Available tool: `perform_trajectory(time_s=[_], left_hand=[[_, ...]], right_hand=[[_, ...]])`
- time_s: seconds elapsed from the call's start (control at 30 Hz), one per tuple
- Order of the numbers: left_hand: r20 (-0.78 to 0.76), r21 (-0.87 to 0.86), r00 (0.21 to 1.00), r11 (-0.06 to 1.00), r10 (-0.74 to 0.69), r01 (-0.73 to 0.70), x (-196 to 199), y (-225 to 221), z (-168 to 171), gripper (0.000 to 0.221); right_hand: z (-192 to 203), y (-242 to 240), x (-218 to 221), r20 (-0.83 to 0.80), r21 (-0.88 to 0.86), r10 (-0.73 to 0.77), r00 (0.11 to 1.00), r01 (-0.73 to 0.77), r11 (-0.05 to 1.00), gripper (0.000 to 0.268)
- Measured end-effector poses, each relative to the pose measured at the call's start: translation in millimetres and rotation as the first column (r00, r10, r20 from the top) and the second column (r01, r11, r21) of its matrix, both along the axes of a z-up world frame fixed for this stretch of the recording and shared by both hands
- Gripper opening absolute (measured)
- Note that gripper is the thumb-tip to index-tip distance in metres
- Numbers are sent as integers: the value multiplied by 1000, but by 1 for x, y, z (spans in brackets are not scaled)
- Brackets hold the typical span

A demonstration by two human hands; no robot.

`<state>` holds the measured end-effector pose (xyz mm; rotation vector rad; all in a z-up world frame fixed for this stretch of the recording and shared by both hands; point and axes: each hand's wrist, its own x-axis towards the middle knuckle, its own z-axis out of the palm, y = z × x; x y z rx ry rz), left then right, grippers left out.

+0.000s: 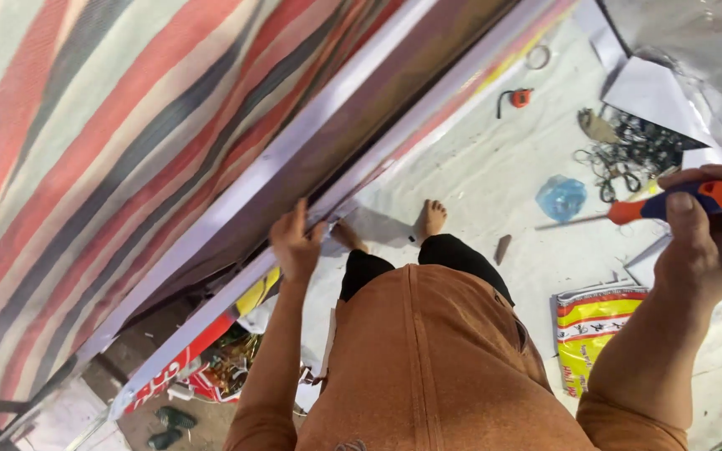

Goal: Smoothing and securing a banner into its frame by tucking the edges with a screwdriver.

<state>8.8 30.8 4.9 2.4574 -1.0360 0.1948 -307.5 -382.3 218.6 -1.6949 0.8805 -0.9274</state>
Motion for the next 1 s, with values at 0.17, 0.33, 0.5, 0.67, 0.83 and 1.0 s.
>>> perform_trajectory(time_s=[0.17, 0.33, 0.5, 0.67, 0.83, 1.0], left_hand=[[84, -82, 967, 969, 240, -233, -35, -47, 18, 65], [119, -125, 966, 969, 230, -215, -69, -104, 27, 58], [13, -73, 994, 992, 107, -106, -89, -140, 28, 43], [23, -91, 998, 994, 59, -56, -78, -173, 33, 46], [-17, 11, 998, 998, 65, -65, -59, -213, 14, 46], [-196, 229, 976, 972, 98, -52, -29, -266, -33, 53]], right_hand=[[-13, -49, -53, -103, -25, -30, 994, 27, 999, 27], [-10, -70, -71, -70, -58, -44, 997, 40, 998, 31], [-11, -84, -89, -54, -72, -59, 997, 55, 996, 36], [-28, -96, -113, -108, -82, -77, 991, 68, 994, 27], [-31, -106, -117, -162, -54, -90, 983, 82, 995, 28], [-27, -127, -97, -136, 92, -80, 987, 93, 991, 25]])
